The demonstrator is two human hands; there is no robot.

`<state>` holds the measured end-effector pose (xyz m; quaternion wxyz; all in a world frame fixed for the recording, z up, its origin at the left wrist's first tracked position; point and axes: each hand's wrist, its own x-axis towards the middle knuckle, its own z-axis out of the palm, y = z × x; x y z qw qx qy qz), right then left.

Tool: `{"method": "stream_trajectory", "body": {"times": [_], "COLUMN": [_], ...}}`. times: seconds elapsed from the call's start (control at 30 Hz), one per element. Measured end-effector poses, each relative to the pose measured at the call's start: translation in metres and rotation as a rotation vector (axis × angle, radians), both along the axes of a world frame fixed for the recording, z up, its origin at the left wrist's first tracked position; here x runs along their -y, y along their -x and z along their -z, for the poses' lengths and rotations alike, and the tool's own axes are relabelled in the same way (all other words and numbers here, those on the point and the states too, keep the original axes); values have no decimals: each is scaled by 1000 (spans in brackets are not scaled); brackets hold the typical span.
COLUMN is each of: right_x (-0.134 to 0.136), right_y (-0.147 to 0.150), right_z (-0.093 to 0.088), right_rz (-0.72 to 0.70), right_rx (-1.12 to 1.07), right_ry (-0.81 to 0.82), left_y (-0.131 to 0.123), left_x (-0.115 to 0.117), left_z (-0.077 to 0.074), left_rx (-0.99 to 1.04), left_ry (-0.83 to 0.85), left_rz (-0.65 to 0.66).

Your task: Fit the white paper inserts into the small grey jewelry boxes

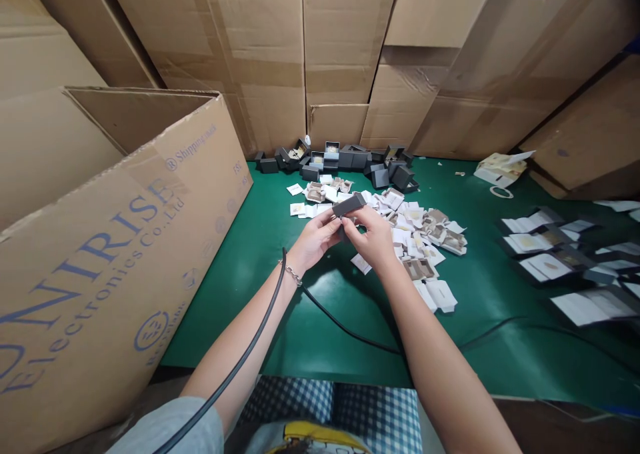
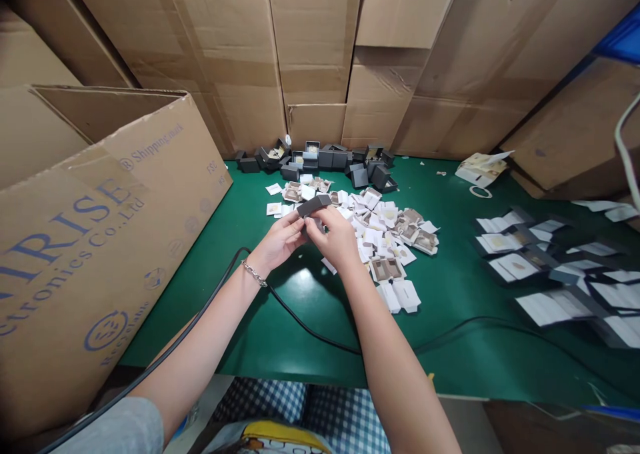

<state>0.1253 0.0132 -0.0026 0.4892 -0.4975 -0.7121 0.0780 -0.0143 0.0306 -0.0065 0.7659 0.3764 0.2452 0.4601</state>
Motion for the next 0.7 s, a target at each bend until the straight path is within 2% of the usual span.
{"method": "stream_trajectory", "body": {"times": [0.3, 0.43, 0.57, 0.7], "right_x": [-4, -4, -2, 0], "right_y": [-1, 0, 3, 7], "right_z": [4, 5, 3, 2], "right_rz": [-77, -80, -48, 30], "right_rx": [-125, -152, -121, -57], "right_ry": [64, 95, 49, -68], "left_y": [1, 1, 1, 3], "left_x": [0, -1, -1, -1], "left_z": [2, 5, 3, 0], "left_rx": [-5, -25, -32, -19], "left_ry": [24, 108, 136, 112], "left_rz": [-18, -96, -116, -108]}}
